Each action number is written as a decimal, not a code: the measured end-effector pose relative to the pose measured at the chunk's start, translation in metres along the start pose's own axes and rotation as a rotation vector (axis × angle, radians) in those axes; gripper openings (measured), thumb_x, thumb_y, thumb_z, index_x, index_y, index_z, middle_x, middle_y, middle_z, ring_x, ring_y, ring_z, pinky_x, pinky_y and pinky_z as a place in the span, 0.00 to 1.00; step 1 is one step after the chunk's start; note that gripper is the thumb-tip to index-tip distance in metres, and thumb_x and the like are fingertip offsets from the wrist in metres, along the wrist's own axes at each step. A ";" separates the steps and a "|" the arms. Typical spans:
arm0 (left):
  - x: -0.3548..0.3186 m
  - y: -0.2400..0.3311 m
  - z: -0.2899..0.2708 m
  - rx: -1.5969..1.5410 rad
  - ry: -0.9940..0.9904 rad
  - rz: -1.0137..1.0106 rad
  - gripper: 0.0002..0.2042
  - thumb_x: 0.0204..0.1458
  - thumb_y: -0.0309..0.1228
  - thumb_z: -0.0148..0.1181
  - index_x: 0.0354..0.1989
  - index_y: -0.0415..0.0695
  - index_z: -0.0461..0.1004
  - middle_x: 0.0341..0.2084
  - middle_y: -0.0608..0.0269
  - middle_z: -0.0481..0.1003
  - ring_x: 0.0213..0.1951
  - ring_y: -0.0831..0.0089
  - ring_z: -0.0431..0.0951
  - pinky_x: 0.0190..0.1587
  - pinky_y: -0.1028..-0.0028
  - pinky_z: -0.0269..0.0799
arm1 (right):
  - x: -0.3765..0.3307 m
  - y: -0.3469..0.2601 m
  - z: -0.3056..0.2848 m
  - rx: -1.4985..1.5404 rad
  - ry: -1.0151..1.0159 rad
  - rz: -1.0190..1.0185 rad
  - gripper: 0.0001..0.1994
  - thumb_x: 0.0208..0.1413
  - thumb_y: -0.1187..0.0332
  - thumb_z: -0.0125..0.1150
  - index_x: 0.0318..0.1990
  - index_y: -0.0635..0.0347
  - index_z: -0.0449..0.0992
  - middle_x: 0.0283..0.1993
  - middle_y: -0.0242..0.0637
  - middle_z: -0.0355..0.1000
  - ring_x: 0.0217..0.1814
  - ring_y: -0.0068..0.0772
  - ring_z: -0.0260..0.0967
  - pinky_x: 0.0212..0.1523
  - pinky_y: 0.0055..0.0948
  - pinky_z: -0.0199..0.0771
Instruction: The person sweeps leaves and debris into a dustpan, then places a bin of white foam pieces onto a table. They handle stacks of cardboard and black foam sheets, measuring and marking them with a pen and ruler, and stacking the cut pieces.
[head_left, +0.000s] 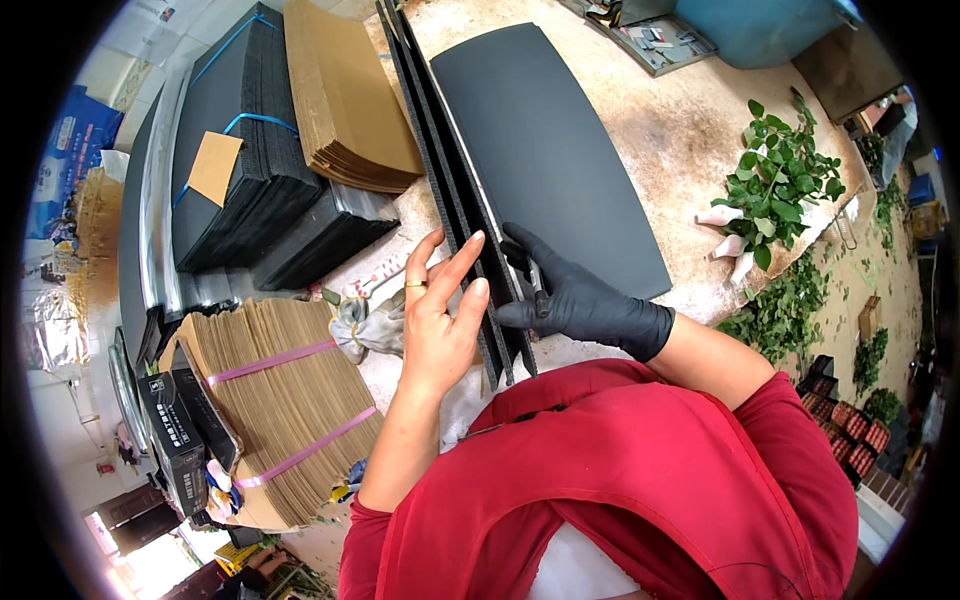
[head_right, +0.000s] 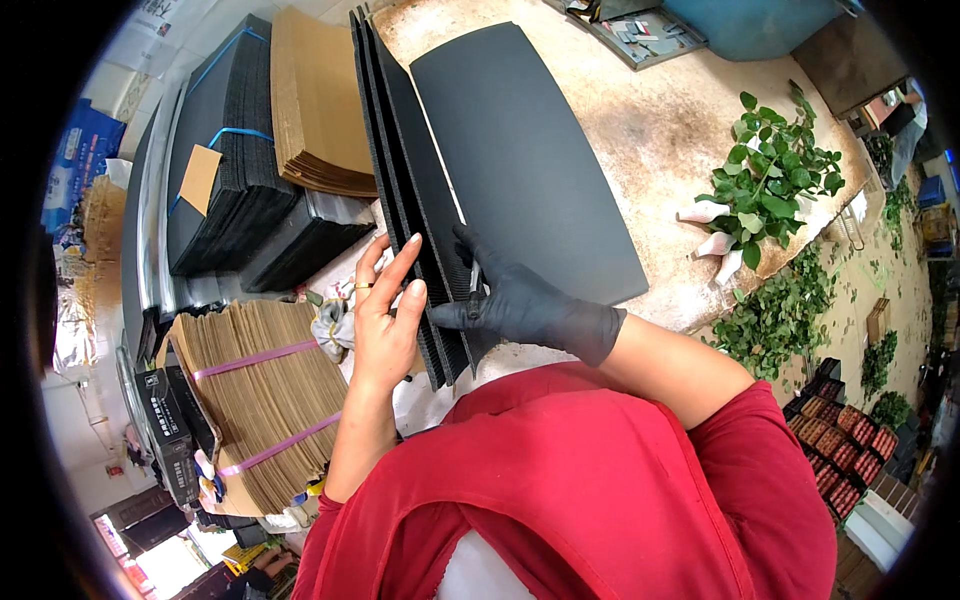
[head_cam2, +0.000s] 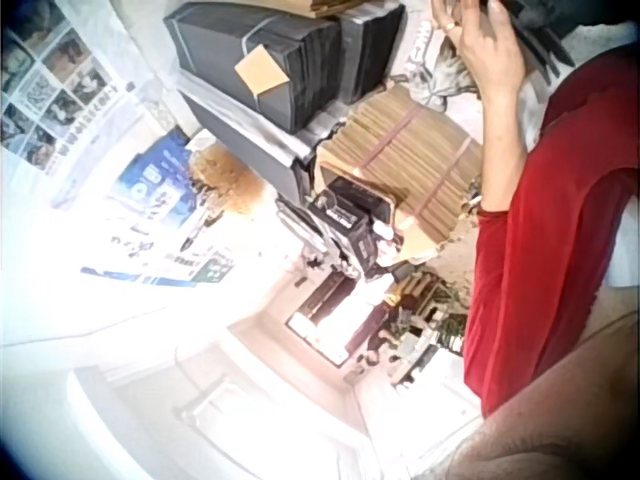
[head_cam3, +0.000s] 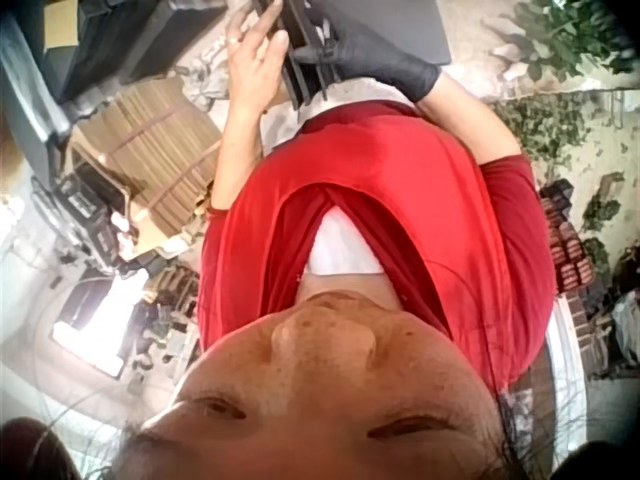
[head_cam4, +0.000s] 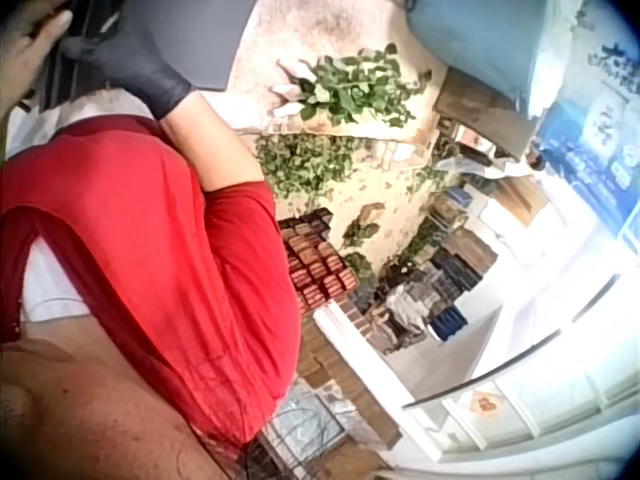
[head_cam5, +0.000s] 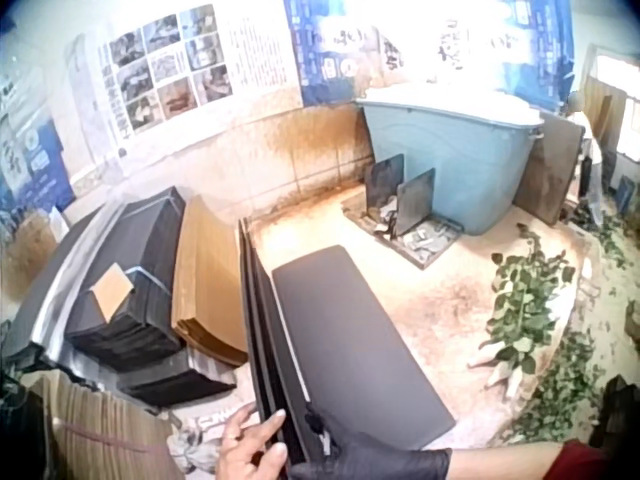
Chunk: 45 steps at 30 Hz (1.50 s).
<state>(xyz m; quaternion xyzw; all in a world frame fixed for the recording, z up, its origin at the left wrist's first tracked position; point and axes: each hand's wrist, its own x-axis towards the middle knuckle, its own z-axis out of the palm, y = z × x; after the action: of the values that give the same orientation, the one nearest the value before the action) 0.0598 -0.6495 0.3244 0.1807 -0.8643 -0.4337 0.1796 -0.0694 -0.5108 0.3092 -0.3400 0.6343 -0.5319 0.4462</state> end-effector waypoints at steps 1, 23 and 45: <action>0.000 0.001 0.000 0.006 -0.003 0.000 0.19 0.54 0.33 0.56 0.55 0.49 0.72 0.58 0.50 0.58 0.43 0.68 0.73 0.53 0.68 0.65 | 0.000 -0.001 0.000 0.005 0.002 0.000 0.50 0.46 0.52 0.69 0.67 0.67 0.44 0.66 0.56 0.51 0.69 0.42 0.49 0.58 0.33 0.65; 0.000 -0.002 -0.004 0.030 0.003 0.000 0.19 0.54 0.34 0.56 0.55 0.50 0.72 0.58 0.48 0.59 0.44 0.67 0.73 0.55 0.67 0.64 | 0.003 0.002 0.002 0.007 -0.014 0.036 0.49 0.46 0.53 0.69 0.68 0.66 0.44 0.62 0.51 0.54 0.61 0.35 0.58 0.52 0.29 0.69; -0.003 -0.011 -0.002 -0.048 -0.004 -0.043 0.29 0.56 0.37 0.53 0.65 0.45 0.54 0.61 0.49 0.59 0.55 0.63 0.66 0.56 0.66 0.62 | 0.001 0.008 -0.002 0.123 -0.052 0.069 0.51 0.46 0.54 0.70 0.69 0.64 0.40 0.66 0.50 0.51 0.55 0.31 0.64 0.51 0.26 0.70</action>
<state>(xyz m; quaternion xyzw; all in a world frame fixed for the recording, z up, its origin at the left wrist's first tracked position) 0.0654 -0.6554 0.3161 0.1942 -0.8500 -0.4583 0.1728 -0.0712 -0.5092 0.3009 -0.3037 0.5999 -0.5450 0.5008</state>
